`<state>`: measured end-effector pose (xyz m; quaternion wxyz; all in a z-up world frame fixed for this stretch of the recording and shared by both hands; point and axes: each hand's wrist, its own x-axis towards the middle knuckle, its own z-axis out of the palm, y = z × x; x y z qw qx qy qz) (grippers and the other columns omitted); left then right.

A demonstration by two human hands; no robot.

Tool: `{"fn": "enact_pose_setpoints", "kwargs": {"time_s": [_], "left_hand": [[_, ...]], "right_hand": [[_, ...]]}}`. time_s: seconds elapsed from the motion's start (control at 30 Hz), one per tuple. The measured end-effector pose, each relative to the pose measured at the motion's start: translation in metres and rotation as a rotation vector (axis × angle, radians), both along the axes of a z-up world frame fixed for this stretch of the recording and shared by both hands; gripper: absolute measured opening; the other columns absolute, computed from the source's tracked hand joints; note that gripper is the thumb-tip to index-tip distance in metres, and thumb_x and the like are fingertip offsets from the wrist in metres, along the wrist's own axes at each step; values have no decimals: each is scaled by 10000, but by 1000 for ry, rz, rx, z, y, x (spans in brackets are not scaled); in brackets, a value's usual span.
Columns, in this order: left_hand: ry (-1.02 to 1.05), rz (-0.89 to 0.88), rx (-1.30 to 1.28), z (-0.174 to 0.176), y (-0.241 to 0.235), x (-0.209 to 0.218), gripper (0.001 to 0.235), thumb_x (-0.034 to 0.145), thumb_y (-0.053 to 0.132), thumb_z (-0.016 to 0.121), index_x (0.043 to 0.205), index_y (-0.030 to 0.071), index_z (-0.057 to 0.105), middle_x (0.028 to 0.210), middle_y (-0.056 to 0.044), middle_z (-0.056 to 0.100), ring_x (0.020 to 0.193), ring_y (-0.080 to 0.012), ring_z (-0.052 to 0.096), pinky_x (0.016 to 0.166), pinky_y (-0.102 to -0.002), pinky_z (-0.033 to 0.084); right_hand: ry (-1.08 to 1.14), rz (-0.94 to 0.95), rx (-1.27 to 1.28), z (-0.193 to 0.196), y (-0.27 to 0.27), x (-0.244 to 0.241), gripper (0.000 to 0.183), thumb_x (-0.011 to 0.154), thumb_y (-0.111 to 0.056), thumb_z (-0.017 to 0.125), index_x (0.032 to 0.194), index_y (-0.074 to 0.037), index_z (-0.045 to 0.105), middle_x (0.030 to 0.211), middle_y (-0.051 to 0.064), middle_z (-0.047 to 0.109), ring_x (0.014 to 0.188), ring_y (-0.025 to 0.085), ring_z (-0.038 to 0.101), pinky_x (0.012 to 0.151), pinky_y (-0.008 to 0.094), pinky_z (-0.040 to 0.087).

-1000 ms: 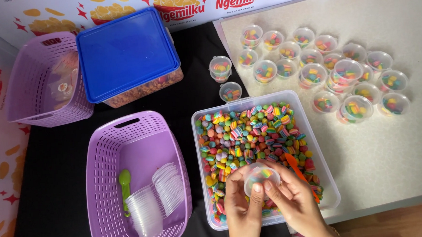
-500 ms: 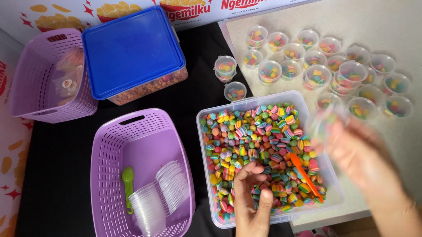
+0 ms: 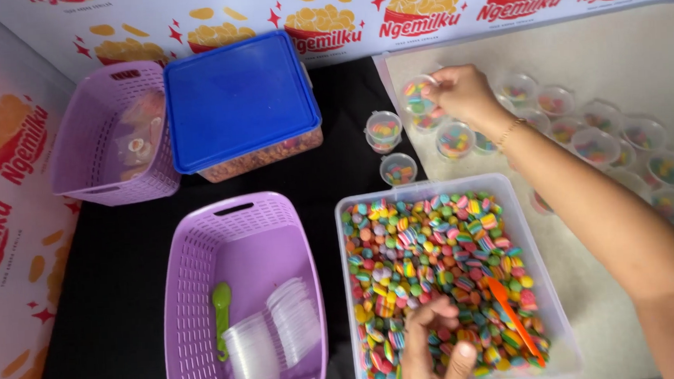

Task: The person scoops colorful candies from a large container into small plastic cups using an orange scoop. They place filled cups on the table and repeat the process with new cups from a purple basket.

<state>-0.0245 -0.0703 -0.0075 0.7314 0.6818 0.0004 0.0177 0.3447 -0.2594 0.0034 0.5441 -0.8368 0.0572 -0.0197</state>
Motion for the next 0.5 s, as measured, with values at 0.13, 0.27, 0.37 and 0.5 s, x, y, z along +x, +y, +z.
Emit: {"fn": "enact_pose_setpoints", "kwargs": {"time_s": [0.13,0.27,0.37,0.5], "left_hand": [[186,47,106,-84,-22,21,667,850,736,586,1212,190,709,1062,42,679,930,-95,725,805,-258,580],[281,-179,-285,-228,-44,3,483,1043,321,405,1285,25,700,1100,-99,779,944,-165,752,944,-282,660],[191,-115,-238,-225,-51,-2,443,1026,328,479,1245,39,733,1061,-80,771,921,-164,748,953,-295,635],[38,-24,-149,-214,-55,-9,376,995,341,612,1172,63,793,991,-45,759,879,-163,741,968,-317,590]], "right_hand": [[36,16,-199,-11,19,56,137,990,-168,694,1080,-106,777,942,20,770,711,197,768,614,214,574],[-5,74,-495,-59,15,122,88,945,-151,713,896,-148,785,718,-2,716,603,219,743,635,330,606],[-21,122,-706,-88,13,152,46,867,-188,779,892,-208,812,525,-21,687,496,210,724,691,381,618],[-131,153,-776,-101,18,158,101,849,-44,740,860,-104,821,773,283,732,802,499,735,726,554,612]]}}
